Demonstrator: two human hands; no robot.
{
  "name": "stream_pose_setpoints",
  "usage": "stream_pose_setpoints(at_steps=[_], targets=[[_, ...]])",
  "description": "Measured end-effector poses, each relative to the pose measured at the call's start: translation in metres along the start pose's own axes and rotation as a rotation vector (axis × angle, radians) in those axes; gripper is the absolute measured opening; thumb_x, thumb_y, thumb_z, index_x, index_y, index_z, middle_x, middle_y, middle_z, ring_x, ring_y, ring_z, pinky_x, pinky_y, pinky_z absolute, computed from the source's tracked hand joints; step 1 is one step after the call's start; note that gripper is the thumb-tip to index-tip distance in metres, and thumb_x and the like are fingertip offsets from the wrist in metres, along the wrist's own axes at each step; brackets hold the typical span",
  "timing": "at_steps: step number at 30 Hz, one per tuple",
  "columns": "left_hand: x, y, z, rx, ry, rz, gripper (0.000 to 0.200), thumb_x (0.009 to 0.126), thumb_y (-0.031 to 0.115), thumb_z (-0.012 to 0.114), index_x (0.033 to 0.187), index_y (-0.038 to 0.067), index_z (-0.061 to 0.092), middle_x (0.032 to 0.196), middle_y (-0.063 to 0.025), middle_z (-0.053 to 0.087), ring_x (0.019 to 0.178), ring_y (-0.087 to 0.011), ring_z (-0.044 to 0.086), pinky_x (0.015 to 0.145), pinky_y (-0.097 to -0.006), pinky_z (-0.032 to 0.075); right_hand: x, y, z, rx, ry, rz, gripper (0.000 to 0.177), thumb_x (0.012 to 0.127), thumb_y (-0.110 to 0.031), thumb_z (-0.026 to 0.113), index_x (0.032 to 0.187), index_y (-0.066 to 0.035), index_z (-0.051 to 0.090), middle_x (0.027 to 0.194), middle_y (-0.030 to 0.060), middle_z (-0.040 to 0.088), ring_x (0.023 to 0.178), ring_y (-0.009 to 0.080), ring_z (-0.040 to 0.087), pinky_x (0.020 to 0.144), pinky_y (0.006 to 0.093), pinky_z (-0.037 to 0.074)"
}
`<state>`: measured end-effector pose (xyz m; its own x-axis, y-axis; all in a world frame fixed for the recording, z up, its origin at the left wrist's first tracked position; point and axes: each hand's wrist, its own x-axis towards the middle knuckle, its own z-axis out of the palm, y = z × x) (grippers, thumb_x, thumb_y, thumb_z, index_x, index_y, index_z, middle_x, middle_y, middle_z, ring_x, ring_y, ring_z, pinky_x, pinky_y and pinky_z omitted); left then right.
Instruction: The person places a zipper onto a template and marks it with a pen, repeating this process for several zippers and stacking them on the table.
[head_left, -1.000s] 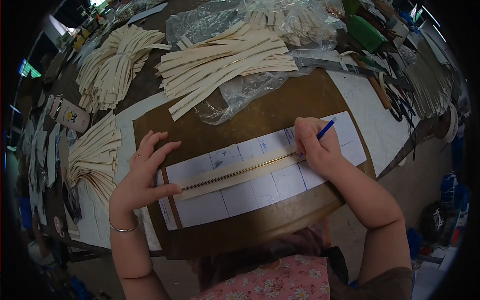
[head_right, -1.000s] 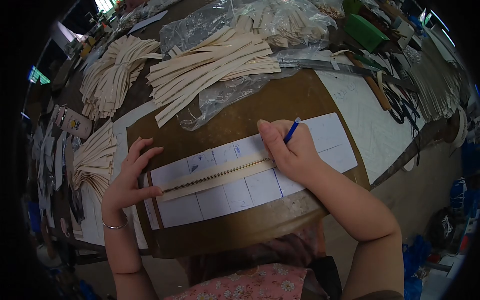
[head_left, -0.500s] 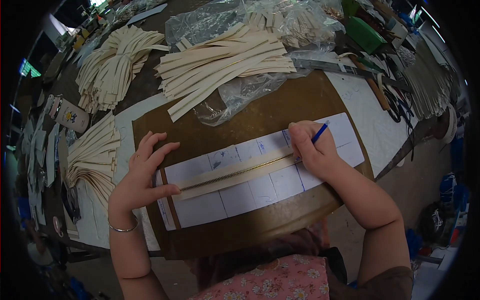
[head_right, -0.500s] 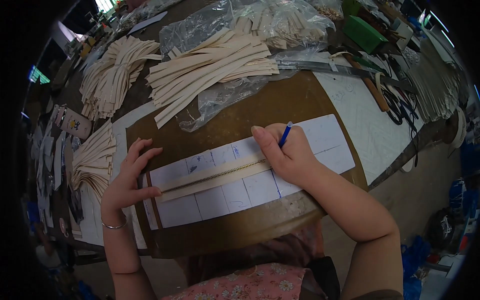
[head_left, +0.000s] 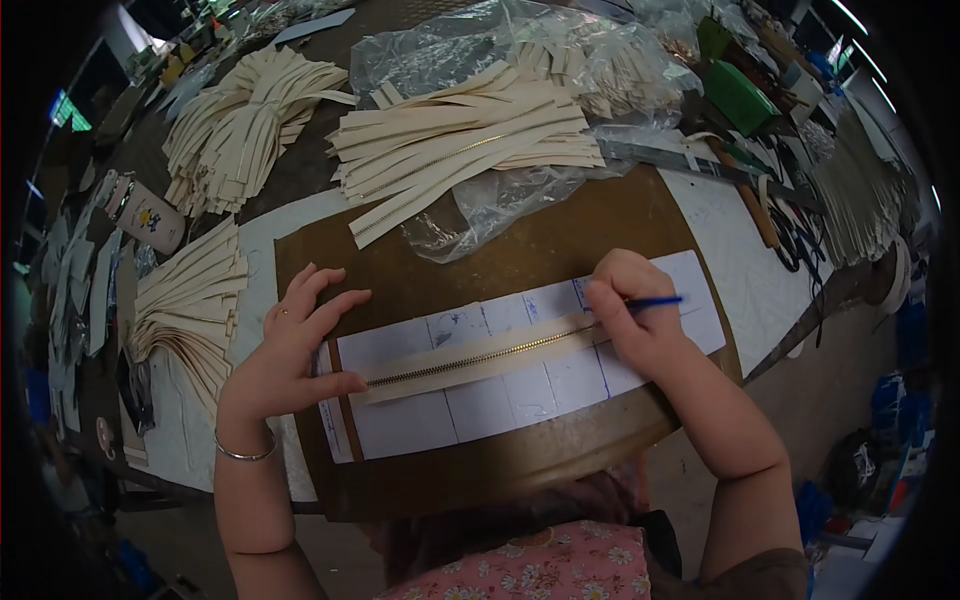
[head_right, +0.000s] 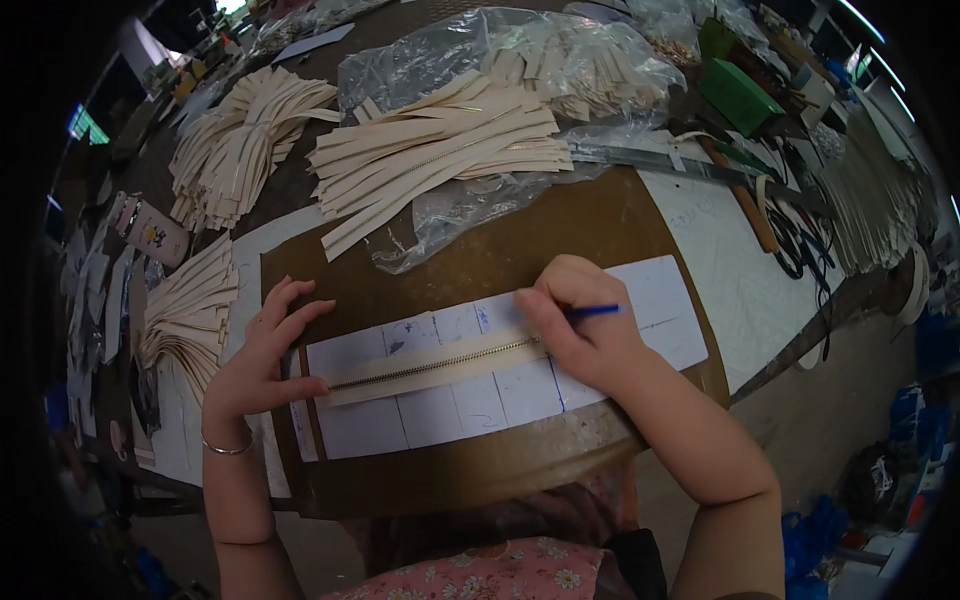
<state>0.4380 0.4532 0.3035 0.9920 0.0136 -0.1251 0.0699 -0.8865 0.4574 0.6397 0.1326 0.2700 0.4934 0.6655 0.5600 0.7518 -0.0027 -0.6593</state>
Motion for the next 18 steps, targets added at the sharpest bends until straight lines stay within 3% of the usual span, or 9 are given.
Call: stream_pose_setpoints(at_steps=[1,3,4,8,11,13,14,16,18], targets=[[0.000,0.000,0.000,0.019,-0.007,0.002,0.083,0.071,0.039,0.085,0.144,0.020,0.051,0.154,-0.0127,0.036,0.150,-0.0405,0.021,0.115,-0.0547,0.023,0.002,-0.003,0.000,0.001,-0.021,-0.018,0.024,0.096,-0.010,0.062,0.074,-0.002,0.058,0.069,0.0082,0.053,0.060,0.0202,0.050,0.053,0.0313,0.038],[-0.001,-0.001,0.000,0.018,0.019,0.015,0.080,0.073,0.038,0.084,0.143,0.020,0.051,0.153,-0.0128,0.037,0.150,-0.0406,0.022,0.114,-0.0550,0.024,0.001,-0.012,0.003,-0.072,-0.058,-0.046,0.003,0.089,-0.003,0.065,0.091,-0.001,0.064,0.085,0.0119,0.063,0.075,0.0278,0.061,0.064,0.0325,0.048],[-0.001,-0.003,0.000,0.031,0.019,0.044,0.078,0.074,0.038,0.083,0.143,0.020,0.052,0.152,-0.0128,0.038,0.149,-0.0406,0.022,0.114,-0.0553,0.025,0.000,-0.017,0.001,-0.098,-0.170,-0.019,0.011,0.087,-0.001,0.066,0.098,-0.002,0.065,0.092,0.0137,0.066,0.083,0.0301,0.065,0.072,0.0336,0.052],[0.005,-0.011,0.006,0.043,0.111,0.059,0.063,0.080,0.030,0.080,0.137,0.019,0.057,0.146,-0.0126,0.044,0.145,-0.0399,0.031,0.112,-0.0520,0.030,0.010,-0.012,0.005,-0.290,-0.334,-0.261,0.013,0.085,-0.001,0.065,0.098,-0.003,0.066,0.098,0.0153,0.066,0.080,0.0290,0.065,0.069,0.0342,0.052],[0.009,-0.015,0.015,0.009,0.267,0.090,0.047,0.083,0.024,0.077,0.128,0.018,0.063,0.132,-0.0108,0.053,0.131,-0.0369,0.045,0.104,-0.0465,0.039,0.018,-0.012,0.003,-0.453,-0.307,-0.312,0.020,0.084,-0.001,0.065,0.104,-0.004,0.066,0.105,0.0147,0.065,0.079,0.0281,0.065,0.067,0.0359,0.052],[0.010,-0.010,0.019,0.001,0.393,0.045,0.037,0.082,0.022,0.078,0.116,0.014,0.065,0.113,-0.0087,0.059,0.112,-0.0313,0.055,0.091,-0.0428,0.046,0.019,-0.028,-0.001,-0.199,-0.245,0.169,0.027,0.084,-0.001,0.064,0.111,-0.004,0.065,0.110,0.0126,0.065,0.083,0.0286,0.064,0.074,0.0396,0.051],[0.010,-0.009,0.022,-0.005,0.402,0.034,0.037,0.082,0.022,0.078,0.116,0.014,0.065,0.113,-0.0087,0.059,0.112,-0.0313,0.055,0.091,-0.0428,0.046,0.031,-0.033,0.004,-0.199,-0.258,0.161,0.027,0.084,-0.001,0.064,0.111,-0.004,0.065,0.110,0.0126,0.065,0.083,0.0286,0.064,0.074,0.0396,0.051],[0.010,-0.006,0.027,0.026,0.442,0.055,0.038,0.080,0.025,0.080,0.111,0.011,0.064,0.101,-0.0085,0.060,0.096,-0.0301,0.059,0.082,-0.0424,0.048,0.068,-0.040,0.027,-0.273,-0.099,-0.200,0.029,0.084,0.001,0.063,0.112,-0.007,0.065,0.112,0.0104,0.066,0.089,0.0291,0.065,0.082,0.0404,0.050],[0.005,0.001,0.022,-0.047,0.394,0.067,0.041,0.079,0.024,0.080,0.113,0.008,0.063,0.097,-0.0098,0.061,0.091,-0.0304,0.059,0.082,-0.0419,0.047,0.101,-0.041,0.062,-0.334,-0.156,-0.131,0.028,0.084,0.001,0.062,0.111,-0.008,0.066,0.113,0.0092,0.066,0.093,0.0285,0.065,0.087,0.0420,0.049]])
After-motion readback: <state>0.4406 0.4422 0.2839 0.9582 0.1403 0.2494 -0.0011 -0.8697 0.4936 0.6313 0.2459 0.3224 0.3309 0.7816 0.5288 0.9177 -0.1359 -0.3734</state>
